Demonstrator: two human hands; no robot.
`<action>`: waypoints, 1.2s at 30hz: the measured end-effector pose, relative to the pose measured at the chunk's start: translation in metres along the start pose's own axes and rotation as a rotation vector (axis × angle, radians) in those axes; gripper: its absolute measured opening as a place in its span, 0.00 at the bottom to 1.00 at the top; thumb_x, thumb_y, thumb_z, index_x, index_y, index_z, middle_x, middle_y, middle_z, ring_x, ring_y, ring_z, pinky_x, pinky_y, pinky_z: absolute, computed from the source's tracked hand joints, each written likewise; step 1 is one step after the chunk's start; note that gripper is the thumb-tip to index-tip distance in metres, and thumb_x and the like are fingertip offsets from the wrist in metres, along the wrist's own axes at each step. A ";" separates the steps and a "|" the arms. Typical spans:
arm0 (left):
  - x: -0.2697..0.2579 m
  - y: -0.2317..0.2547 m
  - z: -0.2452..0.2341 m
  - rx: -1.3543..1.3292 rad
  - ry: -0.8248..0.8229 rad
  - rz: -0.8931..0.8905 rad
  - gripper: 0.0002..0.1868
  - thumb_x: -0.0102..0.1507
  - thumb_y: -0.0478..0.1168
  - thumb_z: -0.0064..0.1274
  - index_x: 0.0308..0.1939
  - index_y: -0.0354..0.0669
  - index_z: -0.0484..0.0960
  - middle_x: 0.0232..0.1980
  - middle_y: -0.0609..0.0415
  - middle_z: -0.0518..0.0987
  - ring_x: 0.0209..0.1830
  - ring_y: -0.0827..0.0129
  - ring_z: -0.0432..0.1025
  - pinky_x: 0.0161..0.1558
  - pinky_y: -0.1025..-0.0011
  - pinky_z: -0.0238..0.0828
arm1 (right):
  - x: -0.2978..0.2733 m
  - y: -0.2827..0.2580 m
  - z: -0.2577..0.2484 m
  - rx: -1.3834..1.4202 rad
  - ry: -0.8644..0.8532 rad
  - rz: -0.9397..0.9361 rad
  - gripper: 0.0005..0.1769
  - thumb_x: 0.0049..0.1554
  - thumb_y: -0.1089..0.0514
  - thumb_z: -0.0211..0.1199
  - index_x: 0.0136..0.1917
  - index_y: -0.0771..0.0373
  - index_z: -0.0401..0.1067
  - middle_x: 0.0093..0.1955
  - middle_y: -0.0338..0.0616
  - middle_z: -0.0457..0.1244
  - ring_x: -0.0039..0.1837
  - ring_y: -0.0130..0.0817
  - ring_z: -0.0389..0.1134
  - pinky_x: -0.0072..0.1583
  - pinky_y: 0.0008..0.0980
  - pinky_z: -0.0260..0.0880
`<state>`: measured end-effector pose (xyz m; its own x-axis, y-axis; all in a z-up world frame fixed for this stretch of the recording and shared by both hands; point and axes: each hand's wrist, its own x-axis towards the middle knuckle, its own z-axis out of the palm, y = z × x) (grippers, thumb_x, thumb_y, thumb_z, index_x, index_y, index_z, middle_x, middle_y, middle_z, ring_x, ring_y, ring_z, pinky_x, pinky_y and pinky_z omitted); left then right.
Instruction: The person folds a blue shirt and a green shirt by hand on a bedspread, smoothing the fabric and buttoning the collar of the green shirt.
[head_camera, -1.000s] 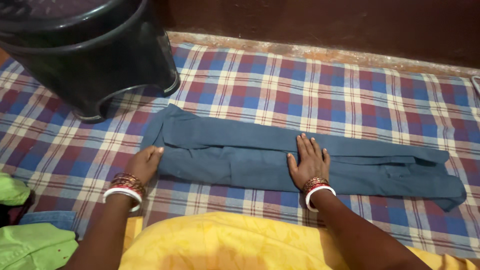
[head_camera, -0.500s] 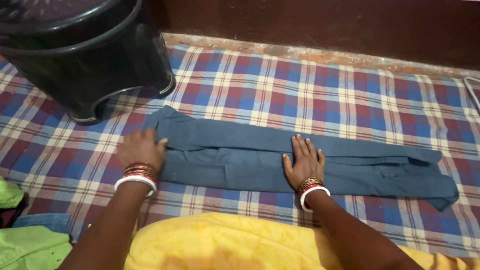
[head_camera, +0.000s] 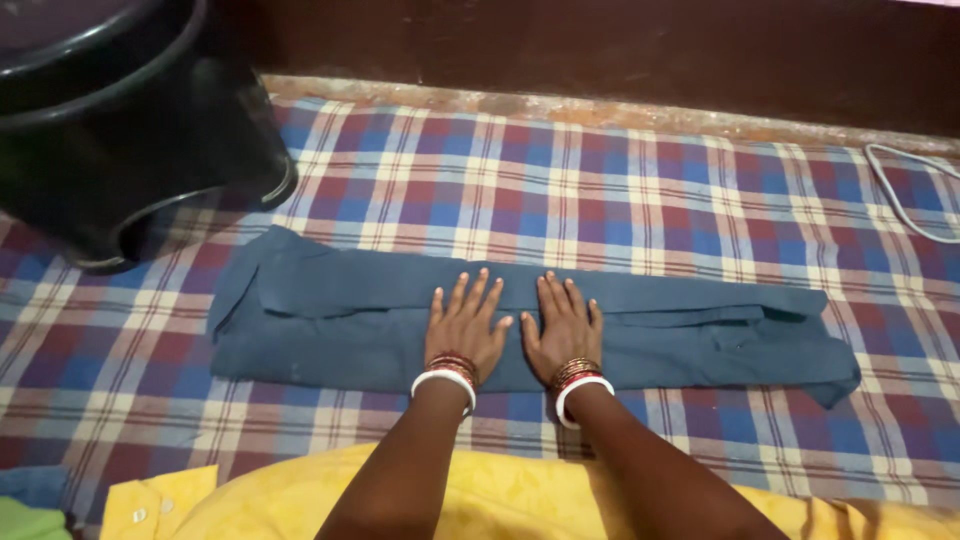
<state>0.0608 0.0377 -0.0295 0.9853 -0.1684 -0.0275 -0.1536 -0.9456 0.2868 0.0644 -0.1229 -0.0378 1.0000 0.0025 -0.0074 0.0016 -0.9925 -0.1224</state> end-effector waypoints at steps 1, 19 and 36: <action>-0.003 0.000 0.003 0.009 -0.017 -0.012 0.34 0.68 0.59 0.37 0.77 0.62 0.55 0.82 0.61 0.49 0.82 0.63 0.42 0.77 0.51 0.32 | -0.004 0.000 0.002 0.007 -0.032 0.011 0.37 0.61 0.39 0.45 0.81 0.48 0.49 0.85 0.32 0.43 0.85 0.35 0.41 0.80 0.51 0.36; -0.003 0.005 -0.007 0.101 -0.001 -0.028 0.31 0.68 0.53 0.36 0.77 0.63 0.57 0.82 0.65 0.51 0.81 0.66 0.45 0.77 0.53 0.36 | 0.006 0.158 -0.030 -0.199 -0.069 0.265 0.36 0.65 0.36 0.26 0.84 0.44 0.33 0.87 0.30 0.30 0.85 0.36 0.27 0.79 0.57 0.24; -0.004 0.006 -0.009 0.044 0.015 -0.034 0.30 0.68 0.53 0.37 0.76 0.63 0.59 0.81 0.65 0.52 0.81 0.66 0.45 0.77 0.53 0.36 | -0.005 0.220 -0.074 0.078 0.062 0.936 0.57 0.51 0.13 0.41 0.85 0.35 0.36 0.84 0.62 0.37 0.80 0.74 0.39 0.72 0.75 0.45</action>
<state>0.0568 0.0356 -0.0189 0.9909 -0.1325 -0.0224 -0.1231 -0.9619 0.2440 0.0607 -0.3498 0.0089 0.5932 -0.8007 -0.0836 -0.8011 -0.5769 -0.1595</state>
